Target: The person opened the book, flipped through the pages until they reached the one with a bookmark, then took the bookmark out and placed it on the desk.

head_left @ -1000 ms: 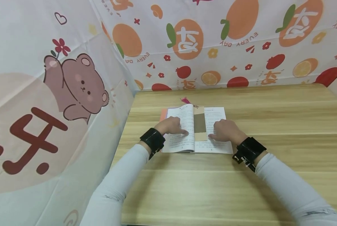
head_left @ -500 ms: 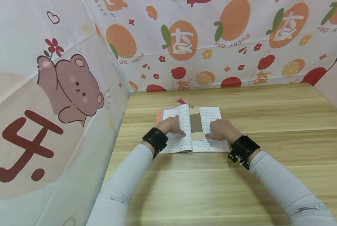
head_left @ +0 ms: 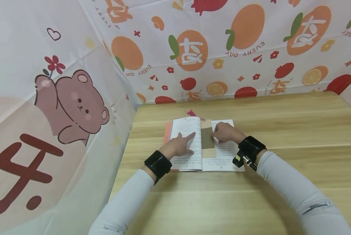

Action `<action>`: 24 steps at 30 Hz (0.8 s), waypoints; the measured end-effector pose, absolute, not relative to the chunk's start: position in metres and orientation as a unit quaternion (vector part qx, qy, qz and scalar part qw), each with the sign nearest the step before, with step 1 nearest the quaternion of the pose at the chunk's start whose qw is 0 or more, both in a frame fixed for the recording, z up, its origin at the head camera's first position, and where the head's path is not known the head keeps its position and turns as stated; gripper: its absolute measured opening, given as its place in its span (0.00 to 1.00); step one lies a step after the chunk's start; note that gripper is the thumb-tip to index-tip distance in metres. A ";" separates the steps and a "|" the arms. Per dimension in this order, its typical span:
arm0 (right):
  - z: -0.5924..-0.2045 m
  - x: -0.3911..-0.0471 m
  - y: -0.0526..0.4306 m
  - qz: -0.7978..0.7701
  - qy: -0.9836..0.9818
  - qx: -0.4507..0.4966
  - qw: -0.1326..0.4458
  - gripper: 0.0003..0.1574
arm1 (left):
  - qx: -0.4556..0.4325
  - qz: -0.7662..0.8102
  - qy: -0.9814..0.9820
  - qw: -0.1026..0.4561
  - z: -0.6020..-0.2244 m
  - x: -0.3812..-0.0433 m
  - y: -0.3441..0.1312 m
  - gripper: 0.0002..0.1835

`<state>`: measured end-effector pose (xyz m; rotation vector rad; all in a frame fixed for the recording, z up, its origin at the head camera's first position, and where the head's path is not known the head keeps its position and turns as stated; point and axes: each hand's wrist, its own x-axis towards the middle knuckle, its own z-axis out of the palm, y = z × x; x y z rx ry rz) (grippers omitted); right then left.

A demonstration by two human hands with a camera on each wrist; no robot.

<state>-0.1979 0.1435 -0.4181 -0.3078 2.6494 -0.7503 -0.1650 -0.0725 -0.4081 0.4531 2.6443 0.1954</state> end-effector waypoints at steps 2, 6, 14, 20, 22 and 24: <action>-0.422 -0.204 0.146 -0.344 0.911 -0.077 0.216 0.18 | 0.172 0.095 0.958 0.210 -0.410 -0.166 -0.076 0.46; -0.427 -0.209 0.147 -0.460 0.851 -0.025 0.254 0.17 | 0.206 0.137 0.949 0.195 -0.415 -0.171 -0.079 0.49; -0.435 -0.206 0.136 -0.528 0.815 0.026 0.236 0.15 | 0.210 0.176 0.935 0.224 -0.420 -0.173 -0.075 0.49; -0.441 -0.206 0.133 -0.531 0.816 0.039 0.225 0.14 | 0.202 0.191 0.932 0.233 -0.421 -0.174 -0.074 0.48; -0.441 -0.207 0.134 -0.531 0.817 0.040 0.223 0.14 | 0.204 0.192 0.932 0.232 -0.422 -0.174 -0.075 0.48; -0.440 -0.207 0.137 -0.527 0.820 0.035 0.221 0.14 | 0.208 0.191 0.931 0.231 -0.424 -0.174 -0.075 0.48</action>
